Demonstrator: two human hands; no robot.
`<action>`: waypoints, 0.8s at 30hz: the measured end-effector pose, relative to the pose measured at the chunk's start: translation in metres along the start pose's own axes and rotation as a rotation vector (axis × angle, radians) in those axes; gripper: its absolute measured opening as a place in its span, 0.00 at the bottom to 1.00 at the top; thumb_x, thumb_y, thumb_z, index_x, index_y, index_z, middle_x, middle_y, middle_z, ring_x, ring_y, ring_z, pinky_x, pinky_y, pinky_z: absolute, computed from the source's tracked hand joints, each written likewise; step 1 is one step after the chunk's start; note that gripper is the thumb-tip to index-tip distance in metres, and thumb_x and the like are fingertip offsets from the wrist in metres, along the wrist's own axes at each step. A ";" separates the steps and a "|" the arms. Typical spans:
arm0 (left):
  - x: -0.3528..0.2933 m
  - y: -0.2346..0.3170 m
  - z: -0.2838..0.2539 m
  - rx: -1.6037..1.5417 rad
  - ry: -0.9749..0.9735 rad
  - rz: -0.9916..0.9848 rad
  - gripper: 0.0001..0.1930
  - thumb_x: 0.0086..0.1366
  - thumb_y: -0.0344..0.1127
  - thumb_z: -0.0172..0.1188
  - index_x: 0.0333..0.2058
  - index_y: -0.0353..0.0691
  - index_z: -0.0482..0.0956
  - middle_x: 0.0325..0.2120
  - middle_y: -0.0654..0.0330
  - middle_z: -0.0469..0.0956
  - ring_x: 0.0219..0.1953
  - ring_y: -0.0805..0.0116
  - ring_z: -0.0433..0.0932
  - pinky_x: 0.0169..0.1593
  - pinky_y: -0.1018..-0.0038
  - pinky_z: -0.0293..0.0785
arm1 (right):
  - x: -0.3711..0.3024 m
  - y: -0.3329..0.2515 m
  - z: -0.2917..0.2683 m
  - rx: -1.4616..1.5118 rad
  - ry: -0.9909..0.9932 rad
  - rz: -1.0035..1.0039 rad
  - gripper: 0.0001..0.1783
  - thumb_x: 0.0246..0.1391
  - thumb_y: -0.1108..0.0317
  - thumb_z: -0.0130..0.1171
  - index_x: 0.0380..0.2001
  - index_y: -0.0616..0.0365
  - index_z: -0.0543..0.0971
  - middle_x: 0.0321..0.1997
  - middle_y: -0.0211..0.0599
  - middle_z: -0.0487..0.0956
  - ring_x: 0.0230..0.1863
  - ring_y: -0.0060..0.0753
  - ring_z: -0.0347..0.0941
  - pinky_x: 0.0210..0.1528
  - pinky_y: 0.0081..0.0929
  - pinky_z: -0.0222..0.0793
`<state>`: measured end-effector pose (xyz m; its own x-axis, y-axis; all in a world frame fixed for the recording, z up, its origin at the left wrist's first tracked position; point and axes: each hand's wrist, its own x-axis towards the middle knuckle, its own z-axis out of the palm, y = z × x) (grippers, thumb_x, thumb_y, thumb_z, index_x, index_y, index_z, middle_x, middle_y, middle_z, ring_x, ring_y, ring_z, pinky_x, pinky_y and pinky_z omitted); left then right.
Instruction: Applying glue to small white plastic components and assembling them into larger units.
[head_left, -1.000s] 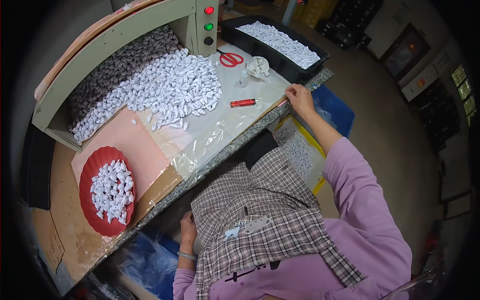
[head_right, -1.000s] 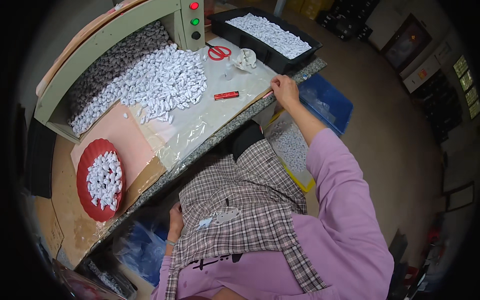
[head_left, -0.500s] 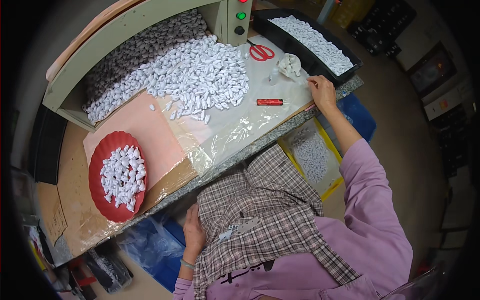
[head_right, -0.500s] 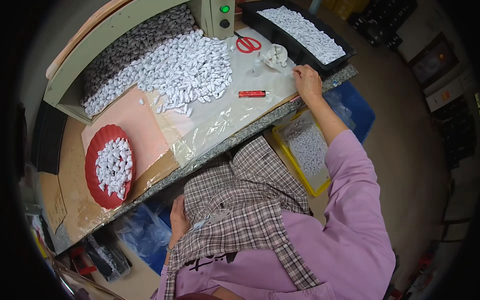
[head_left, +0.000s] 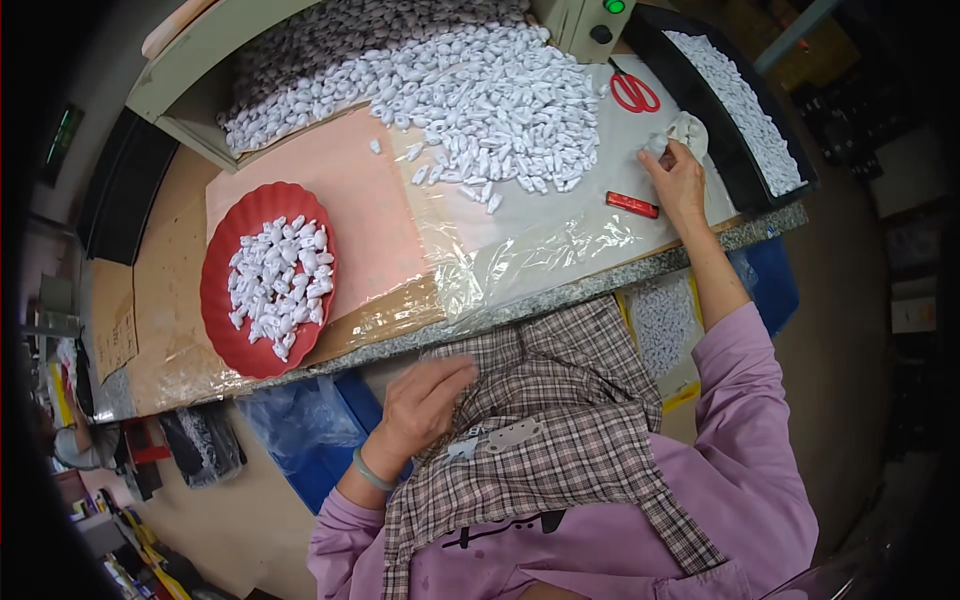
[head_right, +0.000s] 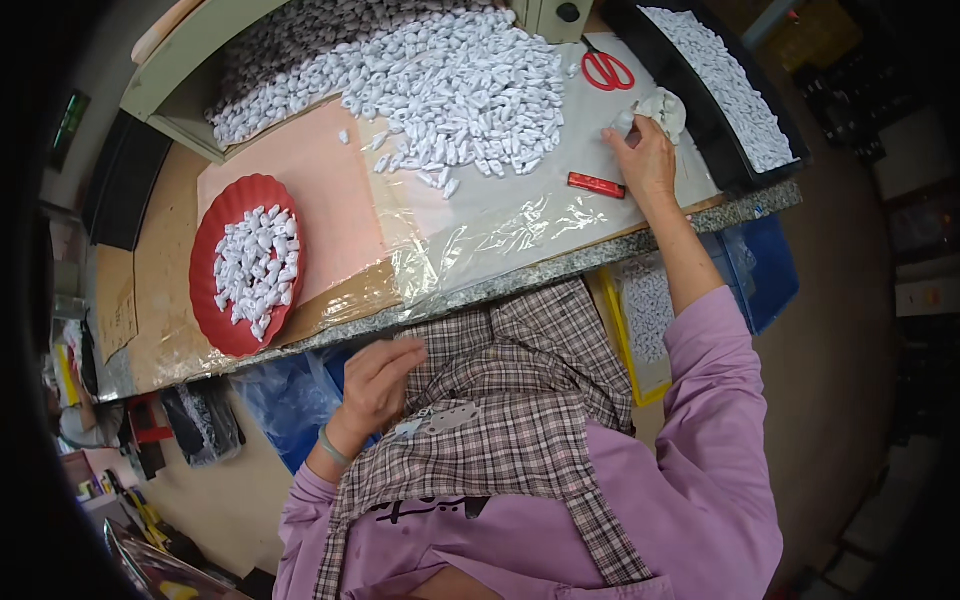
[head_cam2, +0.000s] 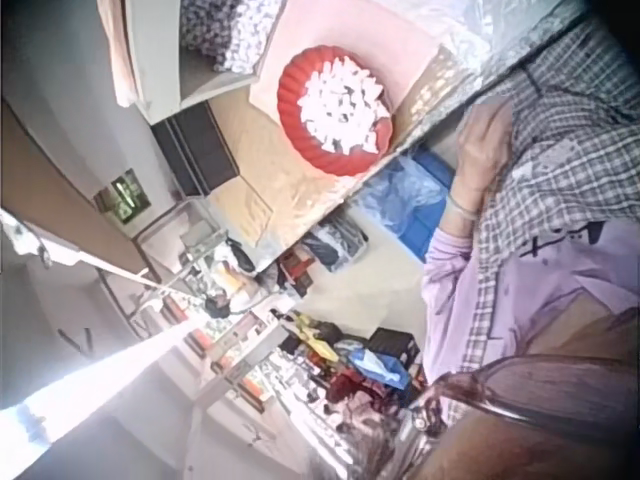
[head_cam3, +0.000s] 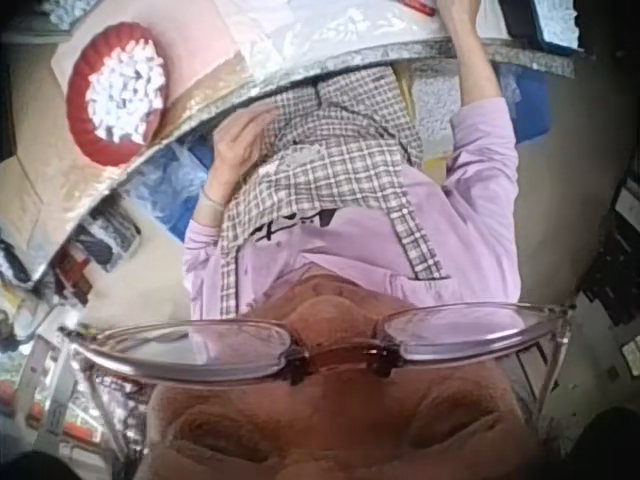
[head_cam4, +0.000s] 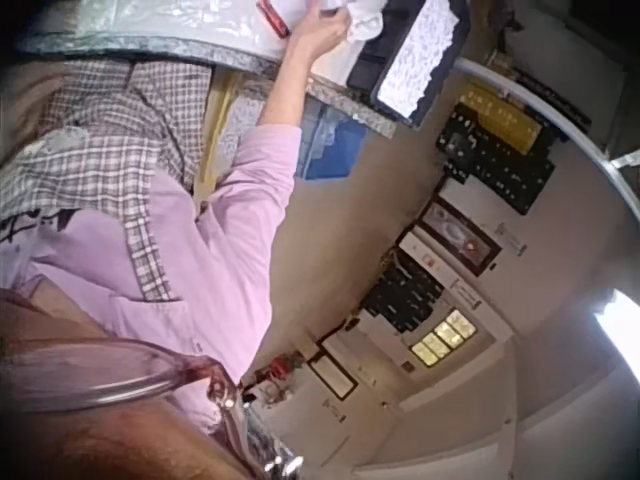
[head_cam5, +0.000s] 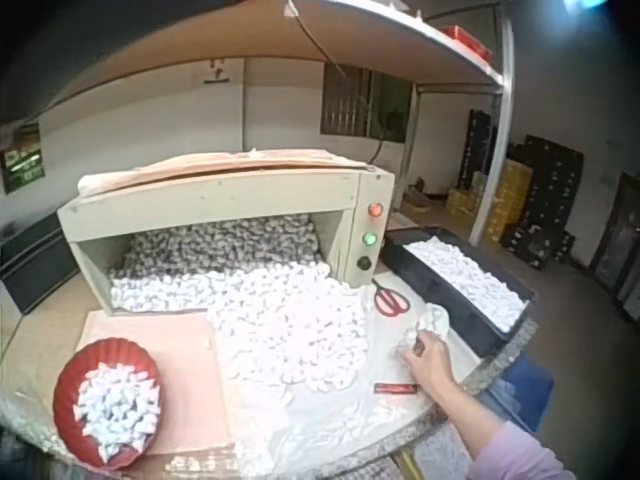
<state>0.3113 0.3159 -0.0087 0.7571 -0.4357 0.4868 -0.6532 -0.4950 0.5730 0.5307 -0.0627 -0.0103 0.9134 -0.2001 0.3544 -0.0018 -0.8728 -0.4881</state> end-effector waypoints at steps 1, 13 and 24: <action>0.012 -0.004 0.001 0.006 0.036 -0.005 0.15 0.48 0.15 0.56 0.36 0.33 0.78 0.36 0.54 0.79 0.33 0.57 0.79 0.34 0.71 0.76 | 0.002 0.003 0.004 -0.019 0.033 -0.073 0.19 0.44 0.60 0.66 0.32 0.65 0.76 0.27 0.44 0.76 0.28 0.42 0.74 0.34 0.35 0.69; 0.118 -0.059 -0.017 0.276 0.161 -0.290 0.12 0.53 0.25 0.59 0.39 0.35 0.77 0.44 0.50 0.73 0.46 0.54 0.72 0.46 0.63 0.72 | 0.001 -0.014 -0.010 0.538 -0.037 -0.133 0.19 0.58 0.68 0.53 0.52 0.61 0.71 0.42 0.35 0.73 0.39 0.22 0.69 0.43 0.21 0.66; 0.194 -0.178 -0.078 0.703 0.045 -0.260 0.13 0.53 0.28 0.59 0.39 0.36 0.78 0.43 0.51 0.74 0.48 0.51 0.72 0.49 0.60 0.71 | -0.027 -0.056 -0.016 0.717 -0.106 -0.231 0.18 0.56 0.74 0.50 0.50 0.66 0.71 0.48 0.43 0.69 0.45 0.32 0.70 0.49 0.28 0.66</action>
<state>0.5750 0.3780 0.0355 0.8776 -0.2151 0.4285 -0.2933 -0.9478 0.1248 0.4999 -0.0149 0.0200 0.8928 0.0284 0.4495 0.4261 -0.3767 -0.8225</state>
